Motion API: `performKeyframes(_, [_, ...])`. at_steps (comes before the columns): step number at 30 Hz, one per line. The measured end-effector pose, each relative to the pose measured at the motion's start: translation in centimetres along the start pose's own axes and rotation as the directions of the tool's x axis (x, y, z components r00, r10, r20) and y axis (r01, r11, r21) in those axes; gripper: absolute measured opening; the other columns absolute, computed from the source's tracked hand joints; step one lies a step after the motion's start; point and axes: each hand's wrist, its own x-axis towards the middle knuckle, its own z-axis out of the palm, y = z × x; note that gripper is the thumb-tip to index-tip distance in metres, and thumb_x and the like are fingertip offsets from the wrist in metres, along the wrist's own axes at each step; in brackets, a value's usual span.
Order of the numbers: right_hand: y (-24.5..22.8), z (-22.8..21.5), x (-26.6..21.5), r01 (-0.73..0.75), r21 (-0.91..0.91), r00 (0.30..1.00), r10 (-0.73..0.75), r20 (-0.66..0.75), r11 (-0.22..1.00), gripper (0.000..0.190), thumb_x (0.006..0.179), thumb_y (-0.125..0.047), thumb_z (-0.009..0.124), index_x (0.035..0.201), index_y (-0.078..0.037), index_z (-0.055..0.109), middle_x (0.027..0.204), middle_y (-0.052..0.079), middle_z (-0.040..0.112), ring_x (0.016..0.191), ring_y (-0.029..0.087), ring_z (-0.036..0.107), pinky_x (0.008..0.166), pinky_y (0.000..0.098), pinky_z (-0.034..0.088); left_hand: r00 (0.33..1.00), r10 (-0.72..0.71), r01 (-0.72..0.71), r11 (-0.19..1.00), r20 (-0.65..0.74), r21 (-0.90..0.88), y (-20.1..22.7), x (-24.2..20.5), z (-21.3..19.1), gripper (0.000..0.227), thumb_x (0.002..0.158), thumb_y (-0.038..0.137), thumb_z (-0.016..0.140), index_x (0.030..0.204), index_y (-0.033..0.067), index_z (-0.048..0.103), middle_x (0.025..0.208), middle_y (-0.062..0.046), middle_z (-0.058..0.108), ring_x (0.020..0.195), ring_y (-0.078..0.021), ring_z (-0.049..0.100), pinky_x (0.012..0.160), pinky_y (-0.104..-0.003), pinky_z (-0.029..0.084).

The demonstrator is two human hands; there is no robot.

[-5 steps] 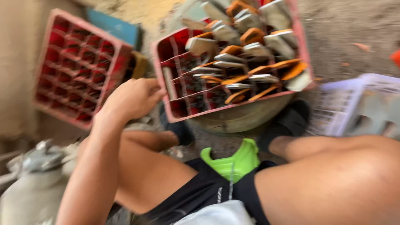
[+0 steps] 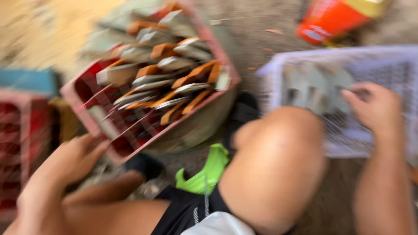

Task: The person sits on a small stool and repeatedly picks up gray curved parts and orange strips from a red crate. They align and press the orange strip onto the edge of each gray part, then place the assembled unit into a white basket. The process repeats for multiple units throughout the clip.

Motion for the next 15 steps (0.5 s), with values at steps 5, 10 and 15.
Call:
performKeyframes(5, [0.7, 0.5, -2.1, -0.201, 0.059, 0.978, 0.204, -0.047, 0.978, 0.027, 0.095, -0.031, 0.080, 0.112, -0.010, 0.077, 0.095, 0.016, 0.076, 0.086, 0.032, 0.073, 0.078, 0.0424, 0.056, 0.974, -0.223, 0.219, 0.971, 0.034, 0.096, -2.7, 3.1, 2.1, 0.058, 0.095, 0.053, 0.064, 0.130, 0.0070, 0.073, 0.114, -0.026, 0.078, 0.113, -0.0415, 0.074, 0.099, -0.047, 0.059])
performKeyframes(10, [-0.8, 2.6, -2.3, -0.289, 0.067, 0.957, 0.289, 0.009, 0.955, 0.018, 0.095, -0.027, 0.078, 0.108, -0.015, 0.080, 0.088, 0.015, 0.075, 0.079, 0.033, 0.073, 0.075, 0.0442, 0.056, 0.950, -0.310, 0.311, 0.942, -0.025, 0.126, -6.9, 5.5, 4.6, 0.058, 0.094, 0.053, 0.067, 0.129, 0.0076, 0.074, 0.111, -0.023, 0.080, 0.111, -0.0378, 0.075, 0.100, -0.047, 0.057])
performKeyframes(15, [-1.9, 6.0, -2.6, -0.226, 0.042, 0.972, 0.223, 0.069, 0.973, 0.024, 0.090, -0.027, 0.078, 0.111, -0.014, 0.078, 0.094, 0.017, 0.075, 0.086, 0.035, 0.072, 0.079, 0.0466, 0.056, 0.927, -0.340, 0.338, 0.940, -0.156, -0.040, -11.1, 7.3, 8.4, 0.066, 0.092, 0.054, 0.074, 0.122, -0.0044, 0.073, 0.094, -0.020, 0.083, 0.100, -0.0310, 0.081, 0.097, -0.043, 0.061])
